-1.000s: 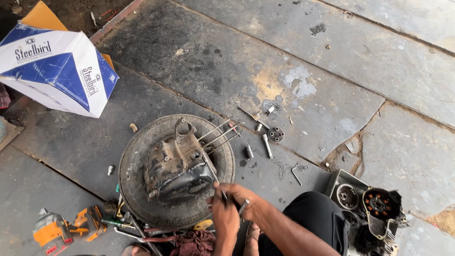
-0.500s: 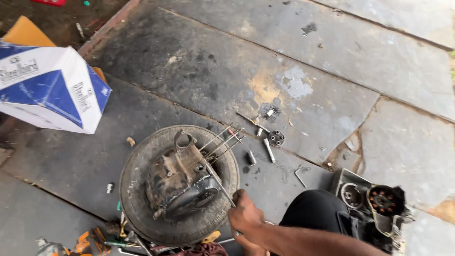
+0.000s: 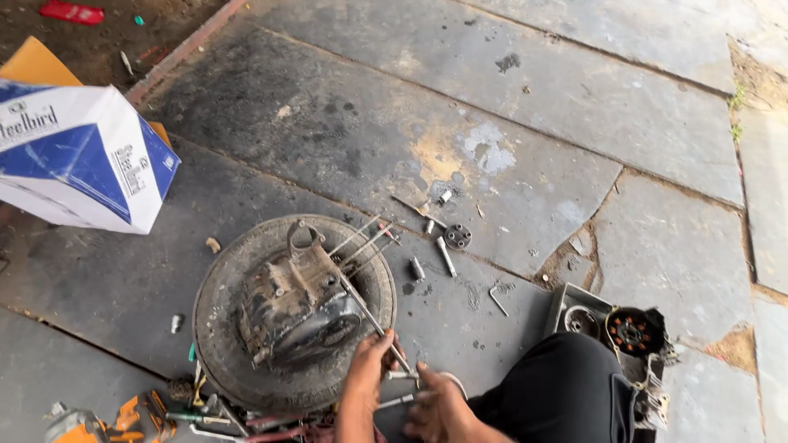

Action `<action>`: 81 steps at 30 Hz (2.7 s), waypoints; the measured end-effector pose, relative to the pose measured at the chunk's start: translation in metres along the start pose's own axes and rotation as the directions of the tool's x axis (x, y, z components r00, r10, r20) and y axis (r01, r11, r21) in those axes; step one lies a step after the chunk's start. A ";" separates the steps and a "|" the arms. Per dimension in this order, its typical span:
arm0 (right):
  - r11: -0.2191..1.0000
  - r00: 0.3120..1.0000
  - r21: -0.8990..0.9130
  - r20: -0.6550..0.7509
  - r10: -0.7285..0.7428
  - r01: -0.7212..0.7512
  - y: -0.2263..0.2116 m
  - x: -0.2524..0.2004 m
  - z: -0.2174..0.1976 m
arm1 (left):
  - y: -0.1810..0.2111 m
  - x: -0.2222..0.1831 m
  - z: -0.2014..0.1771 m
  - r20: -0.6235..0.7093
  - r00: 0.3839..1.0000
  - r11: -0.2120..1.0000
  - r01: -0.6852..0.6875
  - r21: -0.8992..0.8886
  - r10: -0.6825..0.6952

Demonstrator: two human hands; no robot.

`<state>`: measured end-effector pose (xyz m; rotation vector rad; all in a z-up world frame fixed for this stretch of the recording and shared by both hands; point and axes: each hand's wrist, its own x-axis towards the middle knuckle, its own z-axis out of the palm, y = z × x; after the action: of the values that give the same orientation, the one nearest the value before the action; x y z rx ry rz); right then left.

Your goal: The person sits on the ground working on a scooter engine crankcase placed on a tire. They use a socket wrench to loosen and remove bolts from the casing, set fasteners aside, then lift and reposition the engine case by hand to access its openings.

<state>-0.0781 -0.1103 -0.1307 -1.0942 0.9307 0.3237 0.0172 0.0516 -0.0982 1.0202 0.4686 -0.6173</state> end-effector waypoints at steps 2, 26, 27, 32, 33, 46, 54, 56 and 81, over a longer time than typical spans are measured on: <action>0.997 0.999 -0.059 0.018 -0.038 0.039 -0.010 -0.018 0.025 | 0.021 -0.017 0.010 -0.019 0.999 0.999 0.033 0.036 -0.032; 0.022 0.407 -0.729 0.356 -0.841 0.684 -0.074 -0.139 0.051 | -0.002 -0.007 0.009 0.212 0.977 0.990 0.021 -0.139 0.009; -0.297 0.170 -0.694 0.519 -0.838 0.656 -0.073 -0.139 0.047 | -0.015 0.000 0.010 0.181 0.983 0.996 -0.025 -0.086 0.040; 0.517 0.527 -0.410 -0.099 -0.844 0.752 -0.076 -0.072 -0.005 | -0.025 -0.016 0.024 0.089 0.984 0.985 -0.160 0.066 0.154; 0.649 0.628 -0.176 -0.166 -0.761 0.740 -0.078 -0.061 -0.014 | -0.026 -0.018 0.027 0.053 0.980 0.974 -0.197 0.108 0.192; 0.872 0.851 0.068 -0.265 -0.453 0.485 -0.104 -0.089 -0.013 | -0.158 -0.003 0.053 -0.272 0.908 0.833 -0.132 0.537 0.319; 0.928 0.898 0.015 -0.258 -0.357 0.373 -0.103 -0.086 -0.001 | -0.121 -0.021 0.061 -0.313 0.845 0.704 -0.101 0.702 0.433; 0.932 0.901 0.010 -0.259 -0.348 0.363 -0.100 -0.081 0.000 | -0.119 -0.021 0.061 -0.309 0.842 0.697 -0.105 0.710 0.441; 0.904 0.913 0.300 -0.180 0.367 -0.305 0.018 0.156 -0.069 | -0.074 -0.058 0.097 -0.250 0.954 0.467 0.146 0.872 0.168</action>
<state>-0.0296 -0.1936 -0.2729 -0.7270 1.3405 0.3469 -0.0672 -0.0482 -0.0653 2.1772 0.3913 -0.7032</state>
